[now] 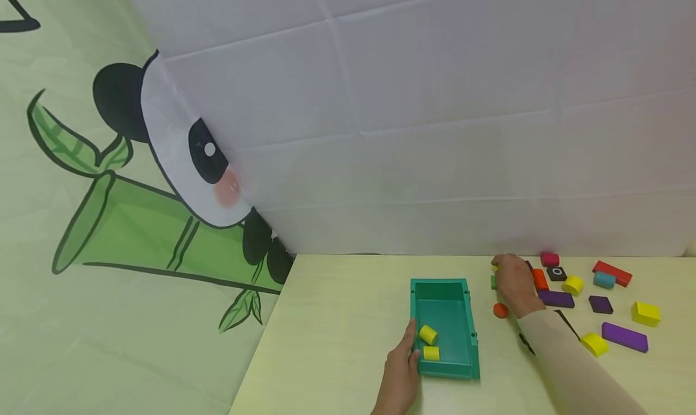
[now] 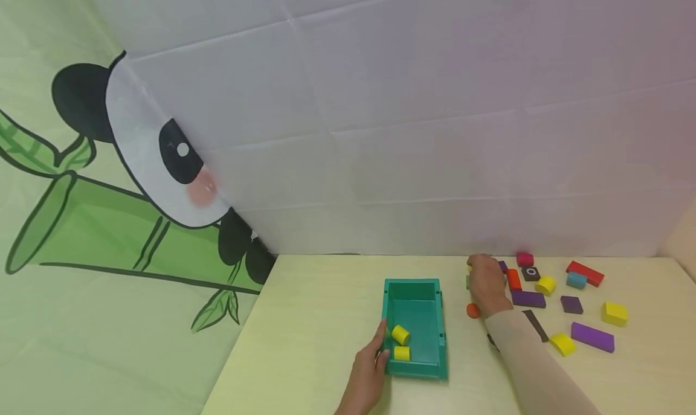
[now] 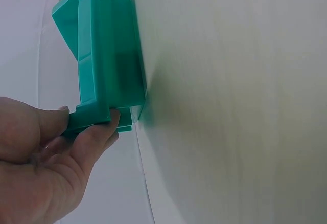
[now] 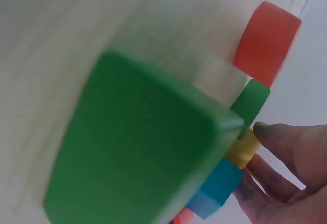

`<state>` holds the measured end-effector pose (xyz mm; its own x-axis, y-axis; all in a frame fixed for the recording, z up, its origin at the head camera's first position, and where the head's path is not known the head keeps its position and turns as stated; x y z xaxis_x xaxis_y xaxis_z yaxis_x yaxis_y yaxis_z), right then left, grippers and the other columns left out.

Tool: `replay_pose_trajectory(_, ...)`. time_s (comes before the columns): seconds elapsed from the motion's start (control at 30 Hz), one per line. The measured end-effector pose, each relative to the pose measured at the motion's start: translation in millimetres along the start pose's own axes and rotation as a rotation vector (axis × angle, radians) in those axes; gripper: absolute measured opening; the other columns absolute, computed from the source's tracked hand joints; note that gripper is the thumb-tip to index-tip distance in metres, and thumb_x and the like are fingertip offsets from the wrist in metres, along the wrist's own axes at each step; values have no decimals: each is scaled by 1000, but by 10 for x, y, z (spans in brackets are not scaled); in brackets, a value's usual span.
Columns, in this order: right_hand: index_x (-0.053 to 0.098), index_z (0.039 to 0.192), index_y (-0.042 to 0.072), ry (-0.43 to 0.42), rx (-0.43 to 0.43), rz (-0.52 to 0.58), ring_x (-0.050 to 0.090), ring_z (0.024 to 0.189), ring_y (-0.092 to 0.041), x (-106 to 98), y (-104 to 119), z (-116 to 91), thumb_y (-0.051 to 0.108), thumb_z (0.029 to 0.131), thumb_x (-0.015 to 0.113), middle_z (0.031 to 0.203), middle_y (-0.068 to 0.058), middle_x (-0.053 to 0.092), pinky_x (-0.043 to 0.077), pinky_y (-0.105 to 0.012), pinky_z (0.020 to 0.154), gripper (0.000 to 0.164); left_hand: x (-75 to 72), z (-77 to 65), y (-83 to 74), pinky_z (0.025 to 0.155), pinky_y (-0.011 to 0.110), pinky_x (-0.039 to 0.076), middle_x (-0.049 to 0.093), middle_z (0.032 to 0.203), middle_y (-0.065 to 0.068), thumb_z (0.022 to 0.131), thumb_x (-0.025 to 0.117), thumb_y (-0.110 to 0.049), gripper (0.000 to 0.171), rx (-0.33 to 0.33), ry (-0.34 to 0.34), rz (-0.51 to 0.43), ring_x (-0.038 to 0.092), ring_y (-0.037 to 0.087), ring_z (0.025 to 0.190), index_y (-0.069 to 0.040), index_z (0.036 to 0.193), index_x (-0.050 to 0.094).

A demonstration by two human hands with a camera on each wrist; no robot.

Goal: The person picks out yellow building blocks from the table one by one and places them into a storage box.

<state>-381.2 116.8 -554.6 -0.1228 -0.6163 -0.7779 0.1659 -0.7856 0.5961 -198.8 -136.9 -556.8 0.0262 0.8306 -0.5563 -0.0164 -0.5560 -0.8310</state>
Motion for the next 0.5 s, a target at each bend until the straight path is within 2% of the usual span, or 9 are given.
replay_pose_trajectory(0.2,58,105,-5,2,12,14,50,85,-36,-2,-3,-13,-1,90,45,102,-26,56,46,-57,84,21,6,-4,5,104,36,32,27,142,-9,94,48,-7,58,-14,-1,-6,26,10,125,-27,143,24)
replay_pose_trajectory(0.5,58,107,-3,-32,29,40,48,93,-38,-54,59,-36,0,88,53,108,-25,55,43,-59,88,20,3,-8,-5,103,37,33,27,142,-8,94,48,-8,58,-9,-10,4,27,11,125,-27,143,24)
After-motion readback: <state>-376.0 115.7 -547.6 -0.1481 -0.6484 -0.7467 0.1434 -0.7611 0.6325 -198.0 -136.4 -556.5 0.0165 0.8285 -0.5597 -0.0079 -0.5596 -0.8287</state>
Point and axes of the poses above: each hand's wrist, its own z-axis towards the middle knuckle, its own x-axis out of the palm, y = z × x, the point moved 6 cm from there along z, towards the middle knuckle
